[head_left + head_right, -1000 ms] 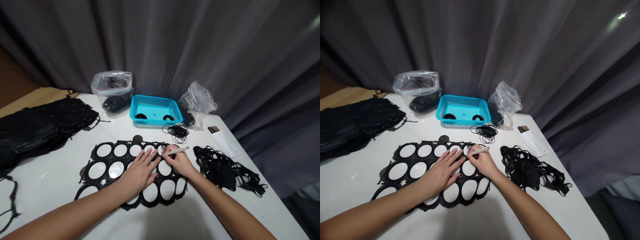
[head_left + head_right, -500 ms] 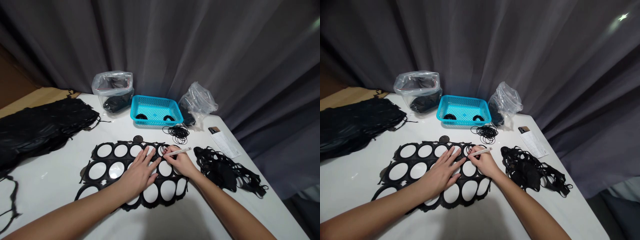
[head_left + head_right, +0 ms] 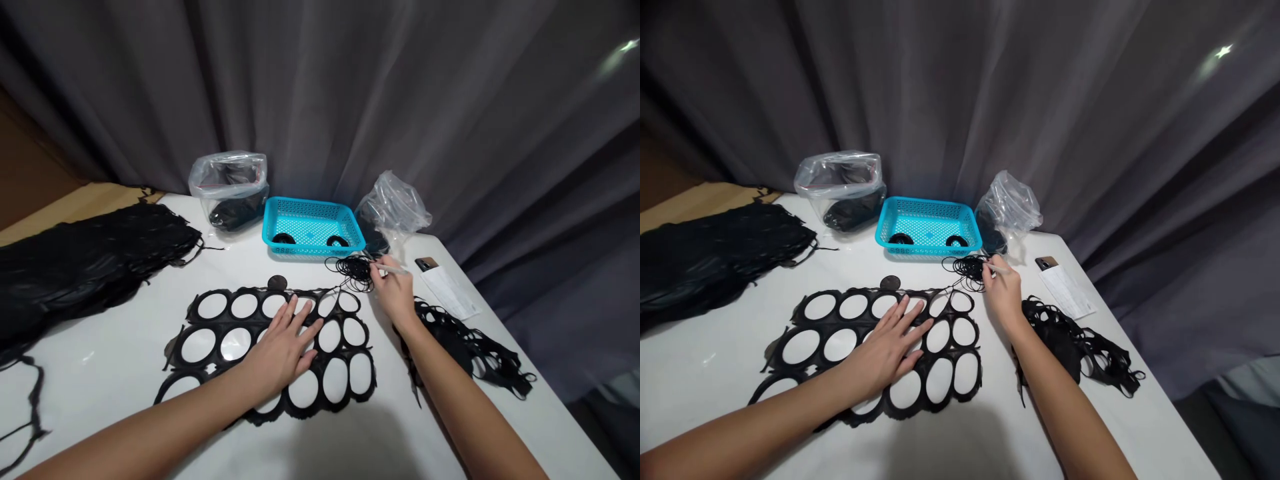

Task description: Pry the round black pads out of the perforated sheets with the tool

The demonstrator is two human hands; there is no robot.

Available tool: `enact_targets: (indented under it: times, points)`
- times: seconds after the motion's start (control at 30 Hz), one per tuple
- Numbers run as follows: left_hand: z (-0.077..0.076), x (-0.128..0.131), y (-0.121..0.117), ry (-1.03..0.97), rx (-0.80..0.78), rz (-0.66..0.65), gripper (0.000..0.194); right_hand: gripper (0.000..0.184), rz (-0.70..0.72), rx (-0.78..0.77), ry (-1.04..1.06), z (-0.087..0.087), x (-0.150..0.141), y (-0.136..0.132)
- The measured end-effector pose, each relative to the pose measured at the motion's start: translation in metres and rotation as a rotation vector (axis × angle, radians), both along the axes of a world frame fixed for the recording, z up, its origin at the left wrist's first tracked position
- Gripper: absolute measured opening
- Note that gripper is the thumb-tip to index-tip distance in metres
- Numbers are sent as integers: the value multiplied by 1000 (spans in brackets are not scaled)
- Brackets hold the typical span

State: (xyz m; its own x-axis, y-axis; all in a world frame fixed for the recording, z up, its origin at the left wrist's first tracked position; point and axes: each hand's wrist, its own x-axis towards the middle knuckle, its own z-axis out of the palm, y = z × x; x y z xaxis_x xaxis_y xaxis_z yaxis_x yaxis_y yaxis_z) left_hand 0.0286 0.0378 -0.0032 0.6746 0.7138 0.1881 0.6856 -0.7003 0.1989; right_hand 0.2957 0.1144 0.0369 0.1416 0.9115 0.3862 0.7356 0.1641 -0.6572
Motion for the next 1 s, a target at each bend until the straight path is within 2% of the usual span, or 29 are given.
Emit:
enact_targets:
  times: [0.07, 0.17, 0.27, 0.33, 0.43, 0.53, 0.63, 0.7, 0.87, 0.93, 1.0]
  points:
    - [1, 0, 1, -2, -3, -5, 52, 19, 35, -201, 305, 4, -4, 5]
    - [3, 0, 2, -7, -4, -1, 51, 26, 258, -543, 710, 4, -25, 1]
    - [7, -1, 4, 1, -8, -7, 52, 31, 469, -829, 1036, 2, -43, -7]
    - [9, -1, 4, -2, -12, -18, 52, 32, 546, -944, 1192, 1, -45, -9]
    - [11, -1, 4, -1, -9, -17, 52, 27, 544, -917, 1333, 2, -37, -3]
    - [14, 1, 3, 35, 2, -6, 52, 20, 359, -631, 1444, 4, -26, 13]
    - [18, -1, 2, 79, 26, -12, 53, 26, 179, -375, 1414, 5, -27, 24]
    - [19, -6, 1, 93, 49, -24, 57, 29, 180, -344, 1294, 1, -40, 21]
    - [11, -34, -9, 18, 114, 1, 54, 16, 496, -510, 705, -13, -82, -20]
    - [7, -43, -13, 6, 112, -3, 53, 10, 579, -480, 470, -15, -92, -33]
    - [5, -48, -15, 16, 100, -10, 53, 7, 605, -427, 328, -15, -96, -40]
